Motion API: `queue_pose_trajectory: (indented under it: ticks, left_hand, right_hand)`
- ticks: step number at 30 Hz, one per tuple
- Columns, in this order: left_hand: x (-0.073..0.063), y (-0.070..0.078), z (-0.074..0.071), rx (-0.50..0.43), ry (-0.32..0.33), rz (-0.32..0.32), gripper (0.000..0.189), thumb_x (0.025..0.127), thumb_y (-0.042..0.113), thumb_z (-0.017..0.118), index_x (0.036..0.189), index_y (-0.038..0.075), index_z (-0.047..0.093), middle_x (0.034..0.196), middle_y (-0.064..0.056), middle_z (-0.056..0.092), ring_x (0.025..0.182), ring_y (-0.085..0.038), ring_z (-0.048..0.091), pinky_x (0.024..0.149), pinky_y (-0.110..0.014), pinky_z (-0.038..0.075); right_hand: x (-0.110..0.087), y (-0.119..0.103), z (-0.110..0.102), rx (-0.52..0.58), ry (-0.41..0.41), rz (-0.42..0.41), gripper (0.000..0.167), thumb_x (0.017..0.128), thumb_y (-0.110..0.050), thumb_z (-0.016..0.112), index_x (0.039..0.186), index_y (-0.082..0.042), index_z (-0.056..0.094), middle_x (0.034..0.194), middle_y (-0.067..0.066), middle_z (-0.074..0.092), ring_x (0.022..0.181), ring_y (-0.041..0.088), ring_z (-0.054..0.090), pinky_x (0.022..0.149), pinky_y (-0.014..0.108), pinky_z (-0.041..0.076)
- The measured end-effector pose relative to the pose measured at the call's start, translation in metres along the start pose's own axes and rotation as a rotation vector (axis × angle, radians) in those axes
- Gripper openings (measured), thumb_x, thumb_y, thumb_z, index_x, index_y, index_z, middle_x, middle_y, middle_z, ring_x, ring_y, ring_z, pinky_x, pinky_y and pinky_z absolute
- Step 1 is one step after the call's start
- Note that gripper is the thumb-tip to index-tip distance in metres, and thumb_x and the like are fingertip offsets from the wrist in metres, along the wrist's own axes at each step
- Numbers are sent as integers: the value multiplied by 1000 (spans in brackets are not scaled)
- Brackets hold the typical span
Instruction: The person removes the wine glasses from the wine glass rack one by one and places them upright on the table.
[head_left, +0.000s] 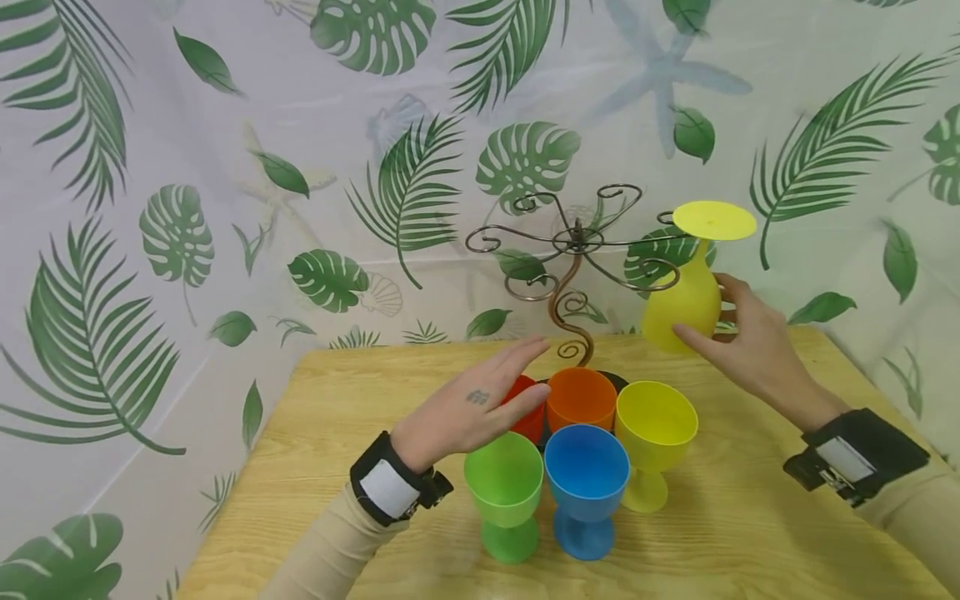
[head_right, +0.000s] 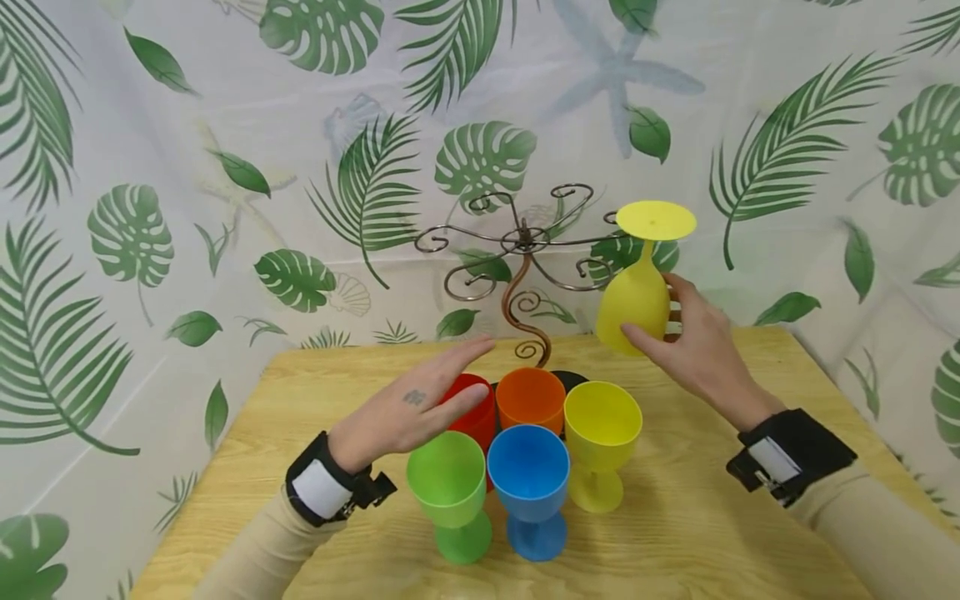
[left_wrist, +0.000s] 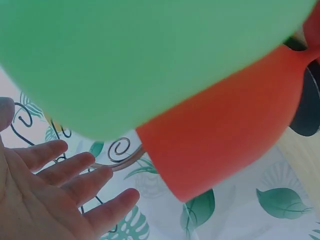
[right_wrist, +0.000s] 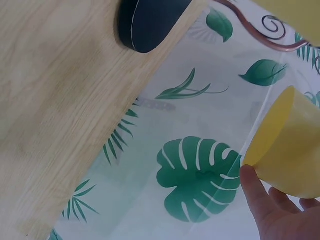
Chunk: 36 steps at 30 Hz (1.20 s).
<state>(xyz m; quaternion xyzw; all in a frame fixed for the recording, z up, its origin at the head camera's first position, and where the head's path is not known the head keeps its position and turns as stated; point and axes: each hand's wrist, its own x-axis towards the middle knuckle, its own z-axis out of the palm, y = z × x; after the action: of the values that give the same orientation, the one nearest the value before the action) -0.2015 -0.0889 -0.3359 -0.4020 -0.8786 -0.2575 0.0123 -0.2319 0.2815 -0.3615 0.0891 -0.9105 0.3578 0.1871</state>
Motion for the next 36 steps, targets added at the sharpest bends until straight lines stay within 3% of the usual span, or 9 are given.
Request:
queue_pose_trajectory:
  ticks: [9, 12, 14, 16, 22, 30, 36]
  left_hand:
    - [4, 8, 1, 6, 0, 34, 61, 109, 48, 41, 161, 19, 29, 166, -4, 32, 155, -24, 27, 123, -46, 31]
    - [6, 12, 3, 7, 8, 45, 61, 109, 47, 41, 161, 18, 30, 166, -4, 33, 154, -23, 31, 123, -44, 32]
    - [9, 14, 4, 4, 9, 60, 61, 109, 47, 41, 161, 16, 30, 165, -5, 34, 153, -22, 33, 123, -42, 32]
    - [11, 17, 5, -2, 7, 74, 61, 109, 45, 42, 161, 15, 30, 166, -5, 33, 153, -22, 33, 123, -41, 31]
    - [16, 23, -2, -31, 12, 103, 60, 109, 40, 45, 161, 12, 31, 167, -6, 32, 154, -20, 30, 124, -38, 28]
    - [19, 27, -8, -15, 16, 109, 61, 109, 38, 48, 161, 12, 31, 166, -5, 33, 152, -21, 35, 123, -37, 31]
    - [19, 32, -5, -38, 27, 164, 68, 108, 36, 51, 163, 10, 21, 166, -6, 32, 148, -17, 40, 121, -30, 33]
  right_hand:
    - [-20, -12, -2, 21, 16, -57, 84, 92, -29, 76, 157, -2, 30, 142, 36, 47, 107, 58, 62, 73, 54, 61]
    - [-29, -20, -4, 29, 36, -61, 83, 91, -28, 78, 156, -3, 33, 141, 32, 50, 107, 54, 63, 75, 26, 62]
    - [-36, -25, -5, 32, 49, -75, 82, 90, -25, 79, 156, -4, 35, 139, 30, 52, 107, 51, 62, 73, 8, 52]
    - [-42, -30, -6, 30, 60, -95, 82, 88, -23, 80, 155, -4, 36, 138, 30, 54, 106, 50, 62, 72, -3, 39]
    - [-47, -52, -5, 39, 86, -208, 82, 82, -14, 84, 152, -4, 42, 136, 26, 58, 106, 47, 62, 79, -4, 37]
    - [-55, -71, 2, 34, 121, -360, 87, 70, -6, 90, 146, -2, 50, 125, 19, 66, 96, 38, 69, 81, 0, 44]
    - [-68, -85, 11, 34, 93, -439, 93, 64, -4, 92, 147, -1, 50, 124, 16, 69, 93, 32, 70, 82, 4, 49]
